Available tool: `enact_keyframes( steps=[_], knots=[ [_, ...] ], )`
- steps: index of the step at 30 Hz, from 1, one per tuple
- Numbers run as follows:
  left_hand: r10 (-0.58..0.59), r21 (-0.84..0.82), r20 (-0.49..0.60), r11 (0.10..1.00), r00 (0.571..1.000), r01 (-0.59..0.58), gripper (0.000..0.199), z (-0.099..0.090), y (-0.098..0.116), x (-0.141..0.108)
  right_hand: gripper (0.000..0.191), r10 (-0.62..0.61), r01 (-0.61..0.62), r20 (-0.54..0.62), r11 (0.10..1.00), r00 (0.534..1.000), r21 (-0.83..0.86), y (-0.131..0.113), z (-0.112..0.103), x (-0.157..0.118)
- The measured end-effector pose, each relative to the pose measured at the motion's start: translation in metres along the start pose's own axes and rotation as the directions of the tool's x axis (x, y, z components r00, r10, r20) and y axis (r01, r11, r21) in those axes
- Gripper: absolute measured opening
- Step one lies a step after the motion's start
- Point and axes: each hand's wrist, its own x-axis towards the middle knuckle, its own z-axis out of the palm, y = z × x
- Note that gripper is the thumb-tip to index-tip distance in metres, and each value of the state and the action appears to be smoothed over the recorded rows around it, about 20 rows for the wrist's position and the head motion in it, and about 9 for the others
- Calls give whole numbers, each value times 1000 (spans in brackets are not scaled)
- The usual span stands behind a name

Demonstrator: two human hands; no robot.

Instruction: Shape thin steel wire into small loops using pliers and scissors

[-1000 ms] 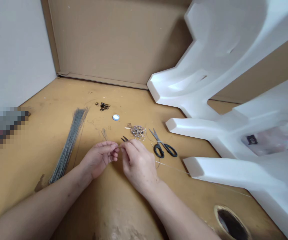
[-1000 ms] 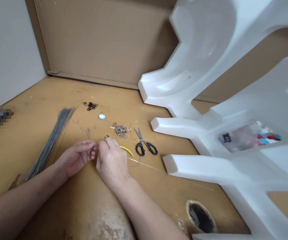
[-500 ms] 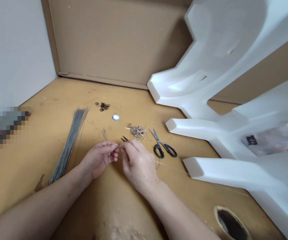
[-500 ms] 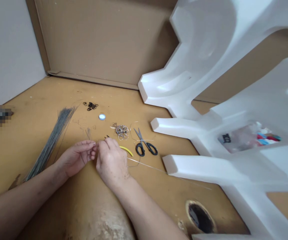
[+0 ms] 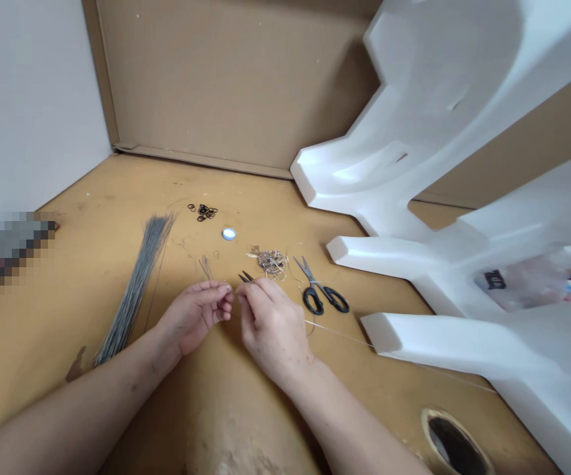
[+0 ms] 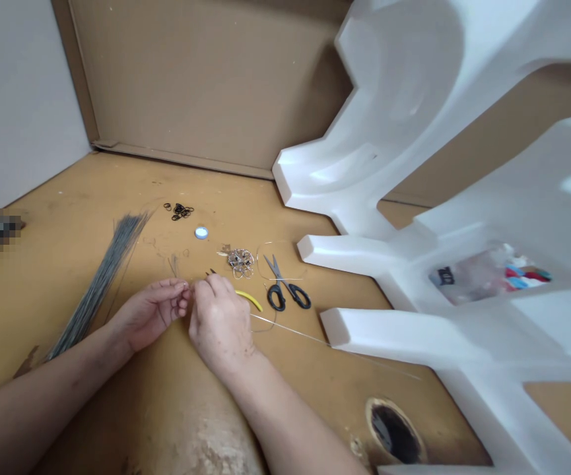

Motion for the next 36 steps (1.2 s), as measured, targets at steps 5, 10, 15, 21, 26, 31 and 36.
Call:
enact_keyframes(
  steps=[5, 10, 15, 21, 26, 31, 36],
  knots=[
    [17, 5, 7, 1000, 1000, -17, 11, -1, -1, 0, 21, 4, -4, -10, 1000, 1000, 22, 0, -1, 0],
    [26, 16, -2, 1000, 1000, -26, 10, -1, -2, 1, 21, 4, -4, -27, 1000, 1000, 26, 0, 0, 0],
    [28, 9, -16, 1000, 999, -28, 12, -1, -1, 1, 21, 7, -6, -25, 1000, 1000, 25, 0, -1, 1],
    [37, 8, -23, 999, 999, -36, 13, -1, -2, 1, 22, 8, -7, -28, 1000, 1000, 16, 1, 1, -1],
    [28, 8, -13, 1000, 1000, -28, 11, -1, -2, 1, 22, 9, -9, -17, 1000, 1000, 18, 1, 1, 0],
    [19, 3, 3, 1000, 1000, -19, 10, -3, -2, 2, 22, 6, -5, -27, 1000, 1000, 23, 1, 0, 0],
    [6, -1, 3, 1000, 1000, -6, 8, -2, -1, 2, 22, 6, -5, -21, 1000, 1000, 22, 0, 0, 0]
  ],
)
